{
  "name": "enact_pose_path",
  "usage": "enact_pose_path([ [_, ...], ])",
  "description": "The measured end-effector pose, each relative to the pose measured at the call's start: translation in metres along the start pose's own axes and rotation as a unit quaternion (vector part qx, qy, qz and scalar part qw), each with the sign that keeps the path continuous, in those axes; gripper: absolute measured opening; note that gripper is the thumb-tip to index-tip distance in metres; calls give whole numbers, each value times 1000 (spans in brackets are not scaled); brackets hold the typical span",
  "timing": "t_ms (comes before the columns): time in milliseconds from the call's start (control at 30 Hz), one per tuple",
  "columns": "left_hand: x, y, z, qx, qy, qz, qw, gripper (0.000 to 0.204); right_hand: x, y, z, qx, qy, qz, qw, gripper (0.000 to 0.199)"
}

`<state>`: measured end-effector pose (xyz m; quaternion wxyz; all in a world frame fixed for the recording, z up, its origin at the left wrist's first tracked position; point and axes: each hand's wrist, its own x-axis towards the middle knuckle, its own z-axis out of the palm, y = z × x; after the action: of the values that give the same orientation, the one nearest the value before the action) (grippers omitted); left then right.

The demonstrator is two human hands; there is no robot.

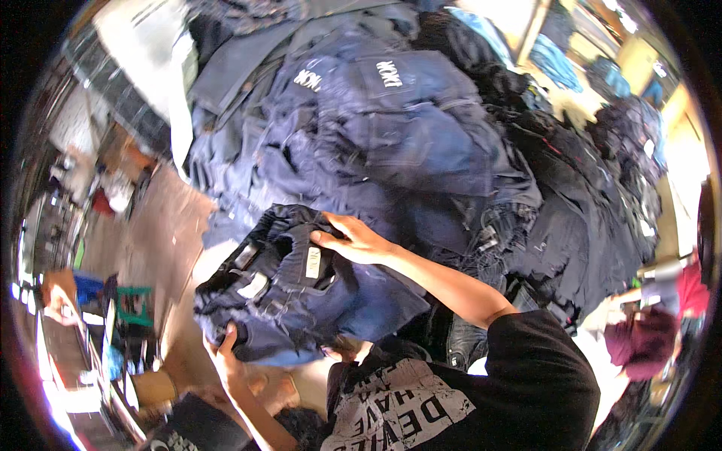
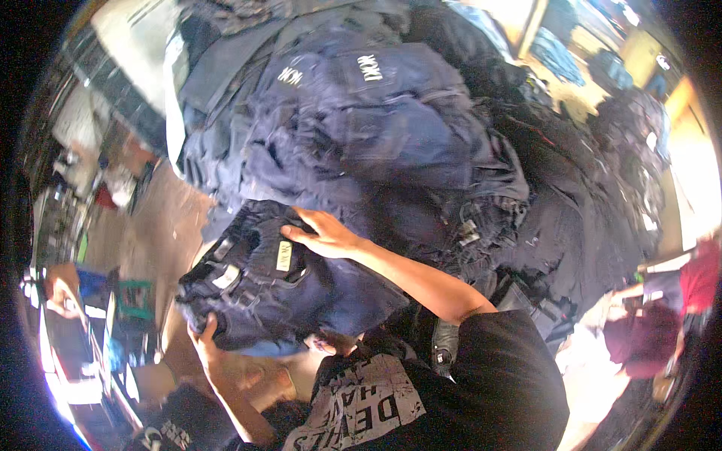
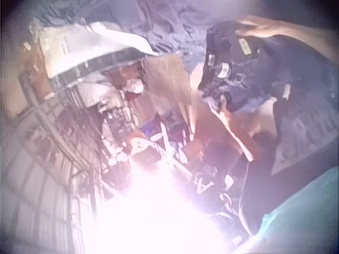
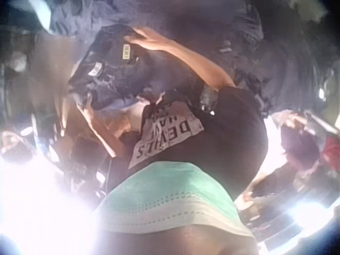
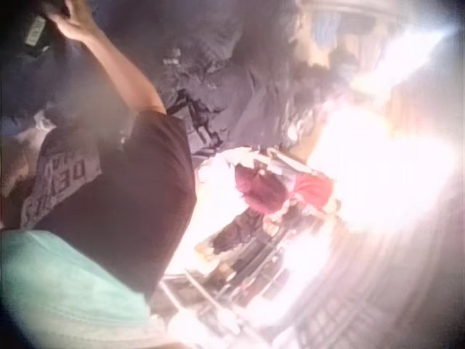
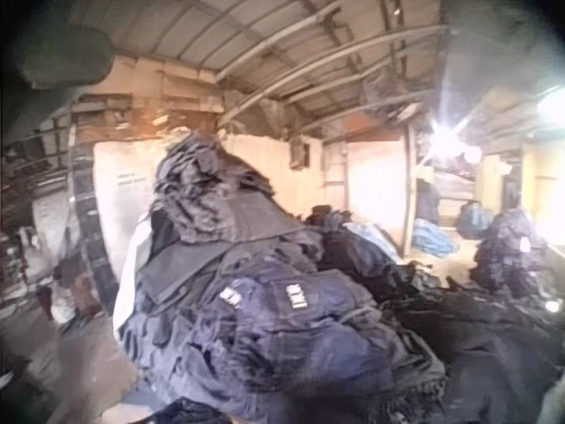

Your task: The person repeatedly picks up dark-colored garments from a large pile, briefly unfolds or turns them over, and places them into a nearby round basket. The person continues this cycle throughout the clip, handling items one at a time.

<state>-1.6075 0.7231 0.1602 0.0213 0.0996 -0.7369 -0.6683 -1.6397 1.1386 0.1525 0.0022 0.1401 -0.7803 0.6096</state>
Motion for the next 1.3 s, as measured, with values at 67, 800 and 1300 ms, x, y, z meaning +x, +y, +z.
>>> enact_pose_path([
  [67,-26,-7,-3,39,27,68,997,50,5,23,39,-86,13,97,992,71],
  [800,-731,-334,-15,-26,687,-385,616,43,-395,120,488,-132,-683,70,715,30],
  [1300,-1033,-389,3,81,747,-500,431,86,-687,44,597,-229,-800,2,554,53],
])
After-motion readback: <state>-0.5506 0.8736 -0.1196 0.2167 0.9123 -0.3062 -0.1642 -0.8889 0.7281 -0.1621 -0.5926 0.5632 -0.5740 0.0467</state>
